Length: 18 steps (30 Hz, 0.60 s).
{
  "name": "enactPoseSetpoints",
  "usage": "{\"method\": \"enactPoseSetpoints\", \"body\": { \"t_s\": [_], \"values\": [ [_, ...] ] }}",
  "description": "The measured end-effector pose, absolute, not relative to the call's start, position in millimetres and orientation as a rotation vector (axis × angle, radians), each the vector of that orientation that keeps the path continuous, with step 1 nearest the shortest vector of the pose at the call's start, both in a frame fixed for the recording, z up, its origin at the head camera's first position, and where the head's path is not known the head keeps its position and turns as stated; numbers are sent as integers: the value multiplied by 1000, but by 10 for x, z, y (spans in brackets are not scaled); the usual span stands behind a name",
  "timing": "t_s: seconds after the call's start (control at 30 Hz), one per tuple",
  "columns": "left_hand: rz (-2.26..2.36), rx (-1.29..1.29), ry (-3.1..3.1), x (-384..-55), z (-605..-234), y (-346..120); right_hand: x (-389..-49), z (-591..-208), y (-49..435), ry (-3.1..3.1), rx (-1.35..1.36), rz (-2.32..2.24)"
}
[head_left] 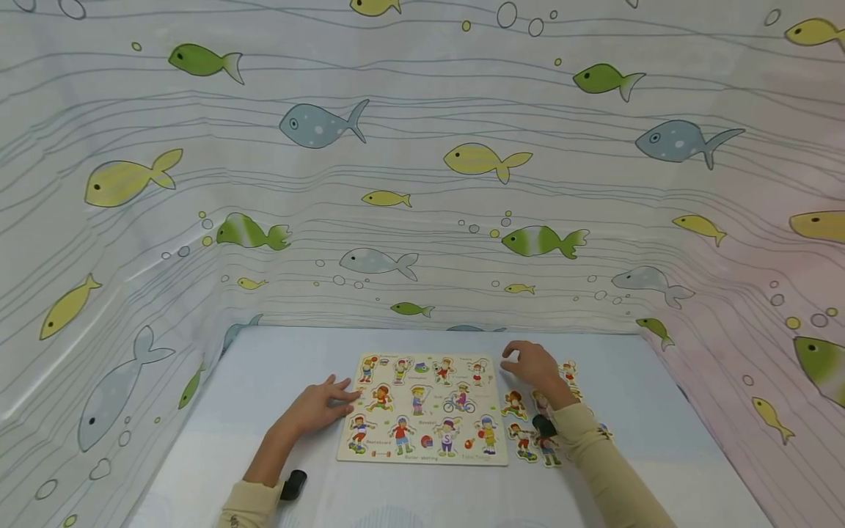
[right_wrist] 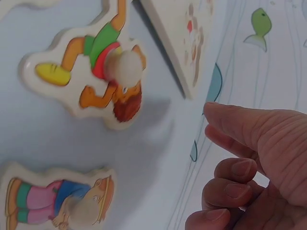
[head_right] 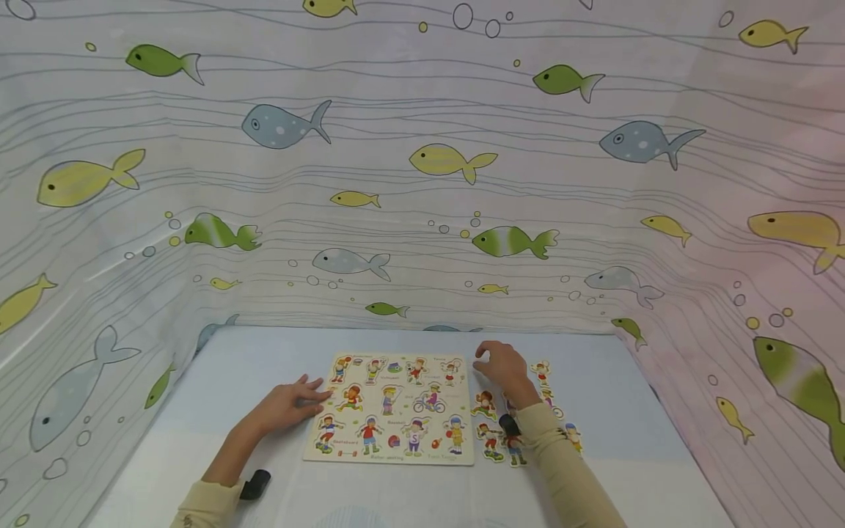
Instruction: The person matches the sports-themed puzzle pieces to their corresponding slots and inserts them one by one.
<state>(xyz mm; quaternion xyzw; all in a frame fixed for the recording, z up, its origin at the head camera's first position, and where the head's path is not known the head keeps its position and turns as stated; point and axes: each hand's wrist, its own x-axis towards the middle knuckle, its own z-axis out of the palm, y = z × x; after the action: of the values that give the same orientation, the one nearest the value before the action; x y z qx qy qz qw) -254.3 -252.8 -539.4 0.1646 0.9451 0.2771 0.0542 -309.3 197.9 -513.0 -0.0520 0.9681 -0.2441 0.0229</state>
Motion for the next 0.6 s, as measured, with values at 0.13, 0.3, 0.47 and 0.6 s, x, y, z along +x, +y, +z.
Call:
{"method": "enactPoseSetpoints", "body": {
  "t_s": [0.13,0.3,0.47,0.6],
  "values": [
    [853,506,2874,-2538,-5399,-2524,-3055,-5106,2053,2995,-149,-759],
    [865,524,2862,-2537,-5398,-2514,-3008,-5129,2194,3012,-139,-764],
    [852,510,2871,-2516,-5366,-2529,-2994,-5184,2329,3011,-99,-755],
    [870,511,2863,-2506,-5348,-2538,-2999,-5227,2437,2989,-22,-751]
  ]
}}
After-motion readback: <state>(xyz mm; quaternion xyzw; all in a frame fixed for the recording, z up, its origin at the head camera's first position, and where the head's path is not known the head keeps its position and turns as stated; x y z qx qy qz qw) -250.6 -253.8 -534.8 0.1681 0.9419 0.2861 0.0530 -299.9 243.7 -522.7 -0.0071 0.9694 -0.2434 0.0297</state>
